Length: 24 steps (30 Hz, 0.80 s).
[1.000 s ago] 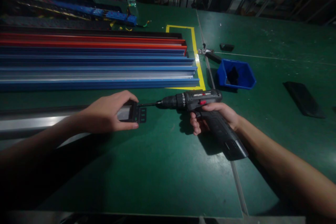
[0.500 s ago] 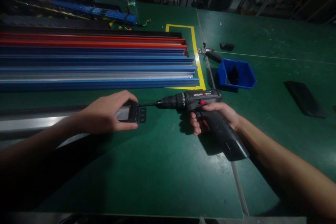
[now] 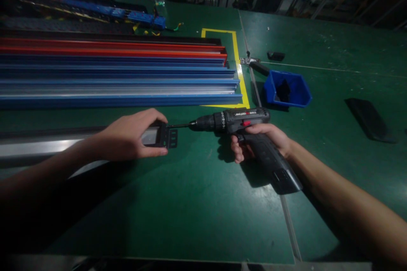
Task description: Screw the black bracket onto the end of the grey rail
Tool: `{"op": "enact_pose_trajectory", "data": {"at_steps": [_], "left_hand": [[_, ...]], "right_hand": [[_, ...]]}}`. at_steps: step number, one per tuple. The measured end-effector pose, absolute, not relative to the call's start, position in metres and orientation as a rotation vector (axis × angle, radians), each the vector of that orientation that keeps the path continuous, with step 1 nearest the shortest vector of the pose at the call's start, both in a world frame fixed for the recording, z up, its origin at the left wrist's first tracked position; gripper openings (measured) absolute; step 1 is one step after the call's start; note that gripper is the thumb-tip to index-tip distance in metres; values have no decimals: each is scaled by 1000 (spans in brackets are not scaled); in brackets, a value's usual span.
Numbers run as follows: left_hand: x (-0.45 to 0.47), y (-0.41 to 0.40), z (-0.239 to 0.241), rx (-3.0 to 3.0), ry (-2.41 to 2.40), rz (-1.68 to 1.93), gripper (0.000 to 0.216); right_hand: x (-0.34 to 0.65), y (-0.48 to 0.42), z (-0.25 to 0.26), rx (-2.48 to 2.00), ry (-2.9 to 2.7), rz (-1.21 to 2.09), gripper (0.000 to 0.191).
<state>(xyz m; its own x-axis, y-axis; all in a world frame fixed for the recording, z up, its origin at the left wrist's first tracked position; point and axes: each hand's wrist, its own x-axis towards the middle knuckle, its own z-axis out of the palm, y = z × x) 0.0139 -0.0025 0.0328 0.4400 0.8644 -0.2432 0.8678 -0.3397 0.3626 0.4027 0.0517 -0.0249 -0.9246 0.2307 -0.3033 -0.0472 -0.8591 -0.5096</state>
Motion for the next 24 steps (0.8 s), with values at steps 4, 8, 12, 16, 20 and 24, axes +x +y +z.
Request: {"op": "enact_pose_trajectory", "data": {"at_steps": [4,8,12,16,20,24], "left_hand": [[14,-3,32,2260,1467,1,64],[14,-4,32,2260,1473,-2,63],[14,-4,32,2259,1472,-1,64],[14,-4,32,2256,1483,-12,65],[15,-4,32,2247,1490,-1,66],[15,-3,32,2234,1490,-7,67]], "right_hand": [[403,52,-26,-533,-741,2853,42],[403,52,-26,-568,-719,2847,41],[404,52,-25,-596,-740,2838,41],[404,52,-26,-608,-767,2832,42],[404,52,-26,-585,-763,2831,43],[404,51,-25,-610,-773,2821,42]]}}
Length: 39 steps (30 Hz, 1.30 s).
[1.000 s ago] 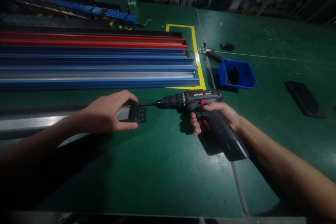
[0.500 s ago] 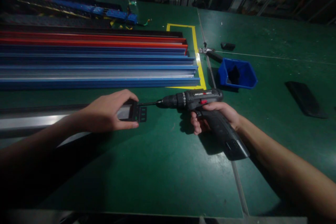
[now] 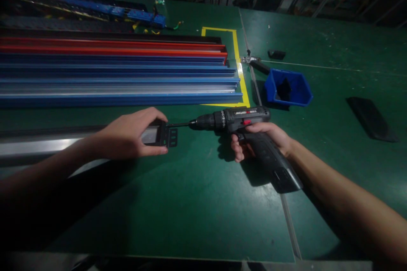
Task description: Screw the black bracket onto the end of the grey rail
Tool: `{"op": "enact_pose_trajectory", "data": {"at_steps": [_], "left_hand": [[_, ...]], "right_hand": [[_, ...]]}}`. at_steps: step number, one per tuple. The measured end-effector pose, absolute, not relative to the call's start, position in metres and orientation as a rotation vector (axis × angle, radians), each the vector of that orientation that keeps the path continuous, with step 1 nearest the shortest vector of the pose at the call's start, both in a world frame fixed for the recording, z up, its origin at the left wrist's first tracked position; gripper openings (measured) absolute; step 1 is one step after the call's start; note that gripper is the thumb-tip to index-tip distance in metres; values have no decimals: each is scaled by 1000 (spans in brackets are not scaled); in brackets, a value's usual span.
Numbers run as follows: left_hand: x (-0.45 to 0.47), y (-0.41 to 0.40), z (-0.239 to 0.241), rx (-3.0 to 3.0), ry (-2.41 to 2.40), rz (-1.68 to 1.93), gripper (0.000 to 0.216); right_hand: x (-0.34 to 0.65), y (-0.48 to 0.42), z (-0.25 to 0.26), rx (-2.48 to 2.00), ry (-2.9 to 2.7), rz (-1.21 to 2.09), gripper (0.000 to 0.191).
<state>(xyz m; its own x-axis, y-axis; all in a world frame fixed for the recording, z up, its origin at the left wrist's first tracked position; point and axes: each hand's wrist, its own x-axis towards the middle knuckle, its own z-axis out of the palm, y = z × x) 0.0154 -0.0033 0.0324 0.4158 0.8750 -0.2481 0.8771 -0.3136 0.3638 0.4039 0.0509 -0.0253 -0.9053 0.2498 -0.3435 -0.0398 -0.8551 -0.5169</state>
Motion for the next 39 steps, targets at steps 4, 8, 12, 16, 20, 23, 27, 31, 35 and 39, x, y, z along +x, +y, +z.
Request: {"op": "enact_pose_trajectory", "data": {"at_steps": [4,8,12,16,20,23,27,31,35,39], "left_hand": [[16,-3,32,2239,1490,-4,66],[15,-3,32,2240,1488,-4,67],[15,-3,33,2234,1495,-20,67],[15,-3,32,2231,1492,-23,66],[14,-2,31,2251,1480,-14,66],[14,-3,31,2249,1480,-10,65],[14,-3,32,2237,1483,-7,65],[15,-2,32,2223,1493,-18,66],[16,-2,32,2221,1494,-21,66],[15,-2,32,2216,1496,-20,66]], "right_hand": [[404,51,-24,-602,-769,2822,42],[404,52,-26,-541,-757,2851,44],[404,53,-27,-496,-750,2854,45],[403,52,-27,-493,-752,2851,45],[403,52,-26,-501,-741,2860,45],[403,52,-25,-537,-704,2870,43],[403,52,-25,-557,-708,2858,43],[404,52,-25,-561,-709,2863,43],[404,52,-25,-571,-717,2854,43],[405,52,-25,-591,-704,2857,43]]}}
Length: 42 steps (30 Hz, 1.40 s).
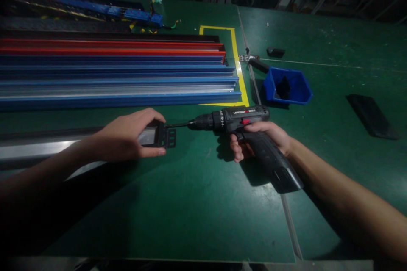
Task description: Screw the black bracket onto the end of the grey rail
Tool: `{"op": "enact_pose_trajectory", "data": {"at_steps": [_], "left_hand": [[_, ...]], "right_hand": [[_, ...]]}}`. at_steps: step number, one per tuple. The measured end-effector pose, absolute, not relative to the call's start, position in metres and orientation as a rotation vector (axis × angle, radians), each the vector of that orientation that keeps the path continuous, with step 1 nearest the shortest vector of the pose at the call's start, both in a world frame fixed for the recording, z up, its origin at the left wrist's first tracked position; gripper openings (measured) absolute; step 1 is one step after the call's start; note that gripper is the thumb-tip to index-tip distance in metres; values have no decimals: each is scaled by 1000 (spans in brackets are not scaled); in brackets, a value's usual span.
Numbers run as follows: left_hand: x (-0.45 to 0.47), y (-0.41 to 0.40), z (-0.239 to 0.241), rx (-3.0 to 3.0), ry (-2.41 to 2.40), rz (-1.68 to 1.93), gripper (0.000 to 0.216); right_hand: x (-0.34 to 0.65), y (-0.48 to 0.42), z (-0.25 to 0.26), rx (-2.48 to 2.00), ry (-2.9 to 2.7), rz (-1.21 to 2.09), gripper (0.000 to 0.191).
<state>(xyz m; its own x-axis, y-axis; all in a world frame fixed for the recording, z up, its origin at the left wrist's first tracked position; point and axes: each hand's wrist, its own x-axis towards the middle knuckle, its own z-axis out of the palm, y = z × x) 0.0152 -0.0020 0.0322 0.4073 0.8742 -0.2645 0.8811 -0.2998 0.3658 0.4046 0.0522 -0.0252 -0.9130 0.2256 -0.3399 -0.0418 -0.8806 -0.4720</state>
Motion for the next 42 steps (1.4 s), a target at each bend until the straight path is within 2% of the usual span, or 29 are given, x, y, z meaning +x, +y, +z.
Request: {"op": "enact_pose_trajectory", "data": {"at_steps": [42], "left_hand": [[16,-2,35,2207,1479,-27,66]], "right_hand": [[403,52,-26,-560,-741,2843,44]]}}
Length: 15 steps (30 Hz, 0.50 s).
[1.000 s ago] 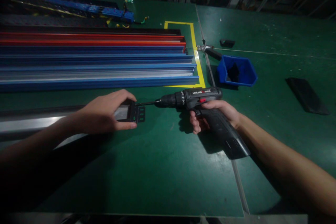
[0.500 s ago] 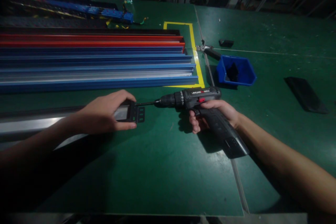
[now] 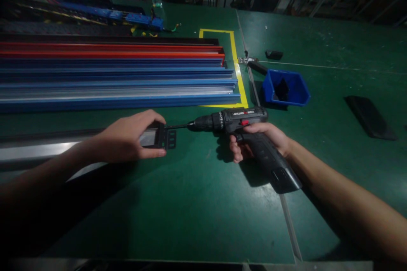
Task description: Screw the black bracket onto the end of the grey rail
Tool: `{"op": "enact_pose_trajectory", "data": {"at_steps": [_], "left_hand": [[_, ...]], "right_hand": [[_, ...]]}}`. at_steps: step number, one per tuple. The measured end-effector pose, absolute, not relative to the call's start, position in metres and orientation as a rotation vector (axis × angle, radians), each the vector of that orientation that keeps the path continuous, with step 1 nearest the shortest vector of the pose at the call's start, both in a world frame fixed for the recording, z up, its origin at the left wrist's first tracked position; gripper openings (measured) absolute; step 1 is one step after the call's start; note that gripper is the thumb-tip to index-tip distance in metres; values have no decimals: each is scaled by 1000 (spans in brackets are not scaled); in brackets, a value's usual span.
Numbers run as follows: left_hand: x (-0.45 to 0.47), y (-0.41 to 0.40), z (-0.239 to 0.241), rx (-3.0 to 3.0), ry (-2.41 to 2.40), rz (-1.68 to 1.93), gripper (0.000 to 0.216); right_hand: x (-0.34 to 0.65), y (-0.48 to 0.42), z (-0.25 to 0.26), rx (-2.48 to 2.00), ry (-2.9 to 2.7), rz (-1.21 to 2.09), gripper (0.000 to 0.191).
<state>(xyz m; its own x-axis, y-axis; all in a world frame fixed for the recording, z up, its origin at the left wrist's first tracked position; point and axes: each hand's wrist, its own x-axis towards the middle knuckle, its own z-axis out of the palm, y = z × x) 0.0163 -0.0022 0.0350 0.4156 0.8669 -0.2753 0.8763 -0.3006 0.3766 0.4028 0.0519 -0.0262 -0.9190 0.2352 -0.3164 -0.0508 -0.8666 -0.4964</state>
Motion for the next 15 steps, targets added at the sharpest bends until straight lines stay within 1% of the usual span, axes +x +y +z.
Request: {"op": "enact_pose_trajectory", "data": {"at_steps": [15], "left_hand": [[13,-3,30,2256,1458,19,65]], "right_hand": [[402,51,-23,-592,-668,2859,41]]}}
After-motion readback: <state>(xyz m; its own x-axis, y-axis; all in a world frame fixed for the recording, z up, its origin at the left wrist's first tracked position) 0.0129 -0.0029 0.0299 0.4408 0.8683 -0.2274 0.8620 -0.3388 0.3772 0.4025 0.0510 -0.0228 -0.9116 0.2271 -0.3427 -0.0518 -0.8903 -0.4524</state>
